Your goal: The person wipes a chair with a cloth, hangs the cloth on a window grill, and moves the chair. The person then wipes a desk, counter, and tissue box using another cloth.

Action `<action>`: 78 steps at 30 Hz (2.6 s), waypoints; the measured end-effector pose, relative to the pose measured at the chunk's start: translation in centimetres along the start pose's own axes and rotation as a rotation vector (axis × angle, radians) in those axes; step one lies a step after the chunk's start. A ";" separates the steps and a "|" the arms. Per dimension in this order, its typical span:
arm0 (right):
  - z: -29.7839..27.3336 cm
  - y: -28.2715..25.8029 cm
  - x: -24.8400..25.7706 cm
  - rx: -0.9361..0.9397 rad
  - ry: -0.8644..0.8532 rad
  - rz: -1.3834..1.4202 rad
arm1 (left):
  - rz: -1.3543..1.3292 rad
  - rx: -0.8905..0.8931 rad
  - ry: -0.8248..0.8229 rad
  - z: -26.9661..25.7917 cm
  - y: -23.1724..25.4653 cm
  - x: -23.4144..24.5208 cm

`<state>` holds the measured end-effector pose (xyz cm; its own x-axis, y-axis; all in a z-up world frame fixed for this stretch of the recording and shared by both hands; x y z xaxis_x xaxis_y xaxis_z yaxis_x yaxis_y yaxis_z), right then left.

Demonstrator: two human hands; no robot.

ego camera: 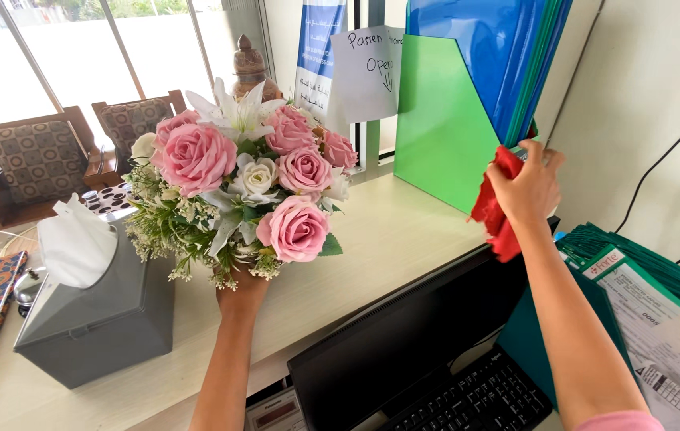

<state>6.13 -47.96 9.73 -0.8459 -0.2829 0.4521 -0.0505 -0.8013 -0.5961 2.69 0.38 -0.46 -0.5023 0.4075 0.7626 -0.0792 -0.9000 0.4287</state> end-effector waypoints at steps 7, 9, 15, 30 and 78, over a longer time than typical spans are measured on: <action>1.7 1.6 -4.1 -0.120 -0.156 -0.142 | -0.020 0.081 -0.026 -0.1 -0.6 -0.4; 2.3 1.9 -4.8 -0.091 -0.136 -0.135 | -0.025 0.067 -0.024 -0.2 -0.6 -0.3; 2.8 1.9 -3.6 -0.045 -0.185 -0.187 | -0.028 0.006 -0.002 0.1 -0.1 0.9; 2.8 1.7 -0.5 -0.007 -0.236 -0.206 | -0.041 -0.057 -0.013 0.2 -0.7 0.7; 1.7 7.6 4.0 -0.228 -0.414 -0.217 | -0.123 -0.401 -0.155 0.9 4.8 -4.7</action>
<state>3.23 -56.05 8.17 -0.5241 -0.3448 0.7787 -0.3551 -0.7426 -0.5678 5.41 -5.73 -1.51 -0.3360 0.5062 0.7943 -0.4736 -0.8197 0.3221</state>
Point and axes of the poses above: each hand's wrist, its own z-axis towards the middle knuckle, its own x-axis out of the back of the hand, y = z × x, the point moved 1 cm from there along z, towards the middle knuckle, and after that the axes turned 8 degrees about -x, right-handed, at the moved point
